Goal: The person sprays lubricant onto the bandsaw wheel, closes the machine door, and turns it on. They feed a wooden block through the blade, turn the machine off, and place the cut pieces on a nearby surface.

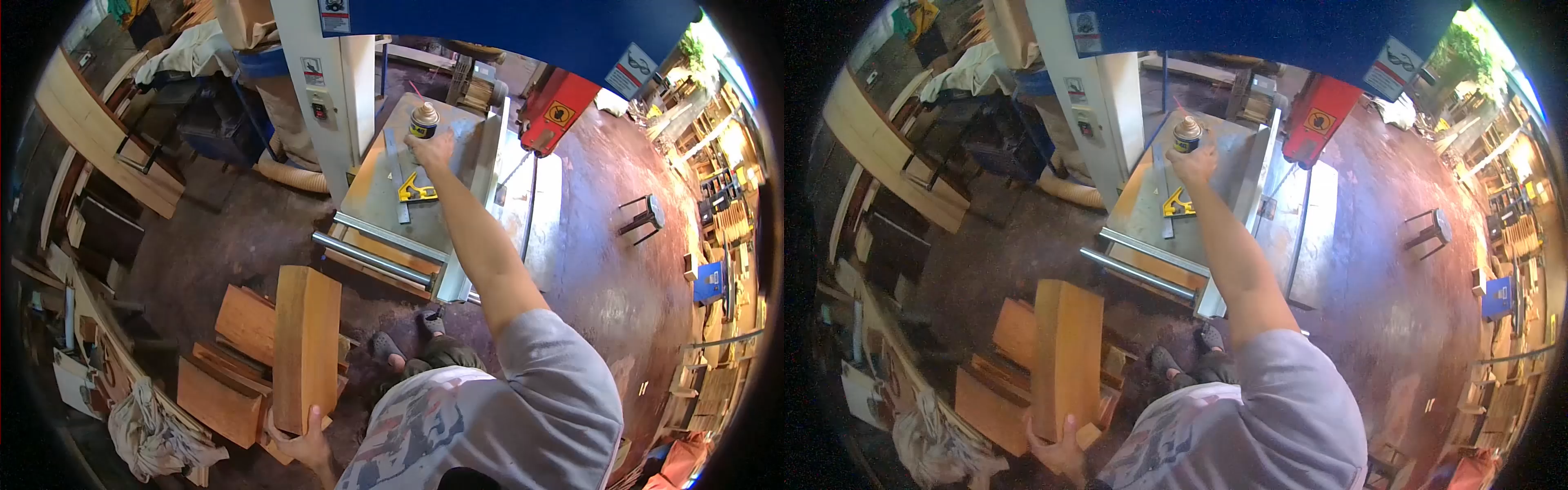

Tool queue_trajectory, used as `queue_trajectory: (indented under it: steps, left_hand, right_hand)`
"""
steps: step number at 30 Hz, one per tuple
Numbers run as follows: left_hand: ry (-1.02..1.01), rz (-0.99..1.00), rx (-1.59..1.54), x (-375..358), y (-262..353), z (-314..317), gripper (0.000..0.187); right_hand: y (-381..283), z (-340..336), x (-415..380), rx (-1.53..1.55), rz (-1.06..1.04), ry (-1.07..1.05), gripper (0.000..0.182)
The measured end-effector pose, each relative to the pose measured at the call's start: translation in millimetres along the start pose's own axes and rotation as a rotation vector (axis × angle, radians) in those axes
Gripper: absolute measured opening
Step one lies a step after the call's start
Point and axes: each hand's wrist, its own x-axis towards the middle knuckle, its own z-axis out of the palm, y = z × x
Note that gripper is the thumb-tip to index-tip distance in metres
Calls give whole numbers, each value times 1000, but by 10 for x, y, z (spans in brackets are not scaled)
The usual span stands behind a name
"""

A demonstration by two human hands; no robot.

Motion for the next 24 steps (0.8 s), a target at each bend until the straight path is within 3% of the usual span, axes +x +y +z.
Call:
queue_trajectory:
  steps: [3, 5, 7, 9, 11, 12, 15, 16, 20, 23, 24]
  left_hand:
    - [-44, 113, 13, 51, -46, -57, 75]
    - [-103, 130, -2, 87, 2, -78, 77]
    - [-115, 179, -64, 74, 126, -71, 76]
    - [-158, 245, -130, 59, 266, -41, 76]
    - [-217, 325, -201, 16, 401, 19, 79]
    - [-253, 443, -196, -10, 487, 81, 80]
    - [-341, 744, -255, -199, 620, 326, 84]
    - [-356, 813, -336, -270, 541, 520, 84]
    - [-562, 799, -421, -712, 784, 854, 87]
    - [-554, 908, -402, -1110, 897, 1155, 86]
    - [-547, 914, -367, -1261, 931, 1228, 79]
  right_hand:
    - [-23, -499, -375, 180, -98, -174, 91]
    - [164, -916, -1011, 311, -398, -174, 95]
    - [-43, -1816, -1760, 366, -227, -595, 90]
    - [179, -2254, -2344, 440, -264, -751, 94]
    - [101, -2668, -2652, 698, -124, -873, 102]
    - [192, -2813, -2739, 662, -55, -898, 108]
    - [372, -3111, -2692, 708, -141, -762, 113]
    - [412, -3227, -2640, 778, -17, -785, 114]
    - [849, -3485, -2458, 862, -49, -659, 110]
    - [997, -3826, -2248, 773, 95, -612, 105]
    - [1193, -3906, -2120, 966, 232, -642, 102]
